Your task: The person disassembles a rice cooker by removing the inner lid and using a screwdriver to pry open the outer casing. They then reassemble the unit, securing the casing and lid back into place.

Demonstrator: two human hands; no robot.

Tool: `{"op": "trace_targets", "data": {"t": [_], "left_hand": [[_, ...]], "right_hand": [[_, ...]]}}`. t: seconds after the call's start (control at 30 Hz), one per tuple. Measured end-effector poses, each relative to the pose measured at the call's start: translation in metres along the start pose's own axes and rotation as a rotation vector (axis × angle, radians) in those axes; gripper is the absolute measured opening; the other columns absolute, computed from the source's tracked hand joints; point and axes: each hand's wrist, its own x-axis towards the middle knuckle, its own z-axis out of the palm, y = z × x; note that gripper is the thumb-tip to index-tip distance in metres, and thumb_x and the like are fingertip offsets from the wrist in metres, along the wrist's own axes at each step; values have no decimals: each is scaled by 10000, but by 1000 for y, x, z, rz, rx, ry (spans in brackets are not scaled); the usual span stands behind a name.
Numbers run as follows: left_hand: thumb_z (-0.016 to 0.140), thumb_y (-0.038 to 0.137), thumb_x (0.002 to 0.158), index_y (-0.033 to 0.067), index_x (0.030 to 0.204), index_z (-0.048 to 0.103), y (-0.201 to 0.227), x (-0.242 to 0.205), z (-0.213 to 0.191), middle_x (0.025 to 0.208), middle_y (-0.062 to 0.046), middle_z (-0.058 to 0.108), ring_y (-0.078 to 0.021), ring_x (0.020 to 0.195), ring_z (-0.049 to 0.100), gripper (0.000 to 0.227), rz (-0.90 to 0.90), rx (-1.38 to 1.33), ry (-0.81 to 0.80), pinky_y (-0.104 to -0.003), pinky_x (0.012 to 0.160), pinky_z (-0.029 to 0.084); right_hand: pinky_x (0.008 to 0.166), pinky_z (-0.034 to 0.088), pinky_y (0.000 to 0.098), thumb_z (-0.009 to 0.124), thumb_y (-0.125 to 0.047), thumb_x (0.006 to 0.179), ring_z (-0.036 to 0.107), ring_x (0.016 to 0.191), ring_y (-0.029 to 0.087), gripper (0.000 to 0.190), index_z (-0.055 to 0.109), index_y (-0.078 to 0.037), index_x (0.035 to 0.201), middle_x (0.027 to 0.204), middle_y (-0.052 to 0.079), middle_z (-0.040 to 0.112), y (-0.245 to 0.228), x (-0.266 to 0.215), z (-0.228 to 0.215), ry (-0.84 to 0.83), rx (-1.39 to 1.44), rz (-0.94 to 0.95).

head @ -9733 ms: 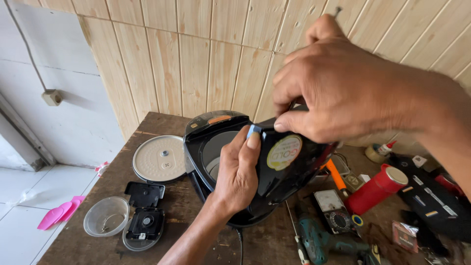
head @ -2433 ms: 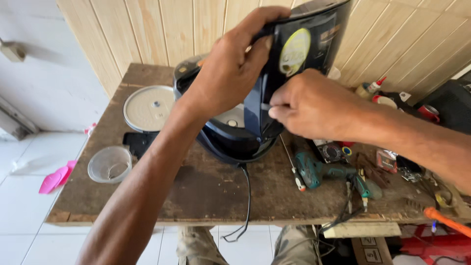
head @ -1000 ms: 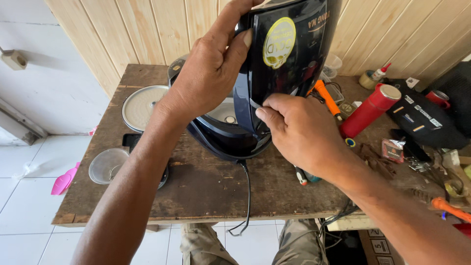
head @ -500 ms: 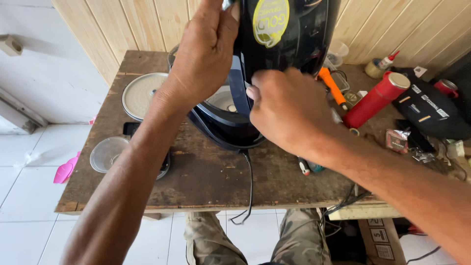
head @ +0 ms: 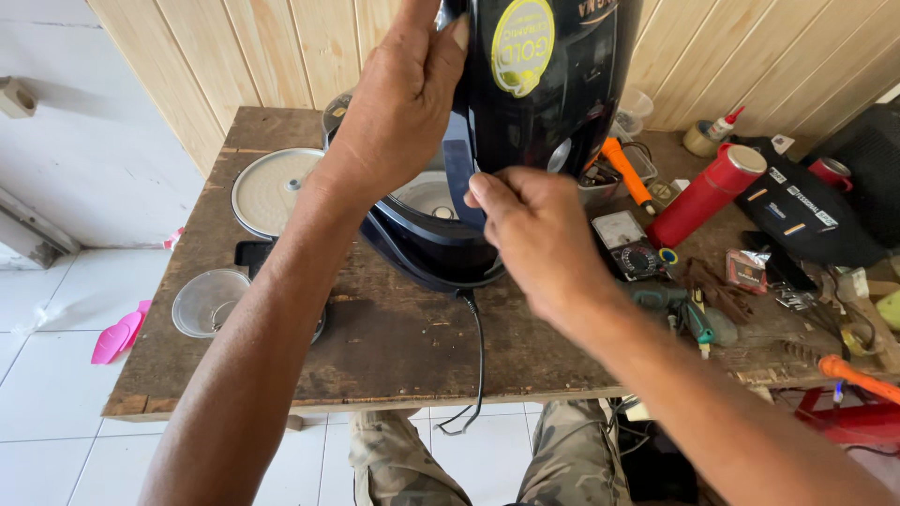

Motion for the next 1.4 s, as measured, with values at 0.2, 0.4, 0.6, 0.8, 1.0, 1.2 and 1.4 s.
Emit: {"op": "trace_targets", "data": {"t": [0.2, 0.4, 0.6, 0.8, 1.0, 1.2, 1.4], "left_hand": [[454, 204, 1247, 124, 1565, 500, -14, 2, -3, 914, -38, 511, -139, 795, 393, 332, 57, 31, 6, -401, 720, 423], [414, 273, 1276, 271, 1687, 378, -15, -5, -15, 955, -1, 611, -66, 736, 644, 412, -193, -225, -40, -281, 589, 697], [424, 329, 1256, 281, 1644, 401, 1, -5, -14, 1097, -69, 734, -153, 907, 793, 391, -189, -222, -47, -337, 703, 802], [481, 467, 1176, 335, 1549, 495, 8, -5, -12, 1031, 65, 536, -58, 752, 575, 396, -335, -190, 10, -223, 628, 577], [510, 458, 1182, 283, 1564, 516, 8, -6, -5, 1182, 82, 630, -49, 833, 639, 421, -293, -346, 20, -285, 658, 669], [806, 360, 1029, 197, 1720, 200, 0, -34, 37, 1649, -178, 589, -284, 1450, 696, 934, -47, -311, 21, -415, 1277, 637], [872, 125, 932, 63, 1530, 446, -44, -95, 110, 1445, -117, 611, -171, 1341, 589, 738, -215, -331, 338, -327, 1216, 534]], "right_hand": [[451, 542, 621, 687, -345, 1181, 764, 604, 423, 338, 706, -169, 892, 626, 118, 724, -53, -16, -50, -129, -1650, -987], [444, 374, 308, 786, -74, 1089, 498, 470, 117, 77, 830, -16, 1116, 648, 30, 714, -34, -13, -106, -252, -1033, -956], [585, 469, 293, 631, -223, 1108, 568, 615, 107, 282, 826, -131, 1290, 667, -9, 639, 104, 13, -164, -197, -655, -326], [596, 420, 290, 638, -208, 1099, 522, 620, 105, 326, 853, -93, 1315, 674, 1, 623, 191, 18, -182, -254, -486, -110], [600, 390, 287, 632, -235, 1103, 495, 610, 94, 365, 864, -81, 1338, 658, 4, 601, 224, 20, -182, -276, -445, -21], [488, 337, 295, 660, -248, 1091, 415, 523, 85, 378, 871, -143, 1387, 673, -16, 597, 257, 27, -188, -196, -471, -17], [594, 383, 329, 586, -239, 1156, 451, 589, 127, 256, 754, -107, 1013, 764, 15, 611, 275, 25, -193, -204, -528, 41]]}}
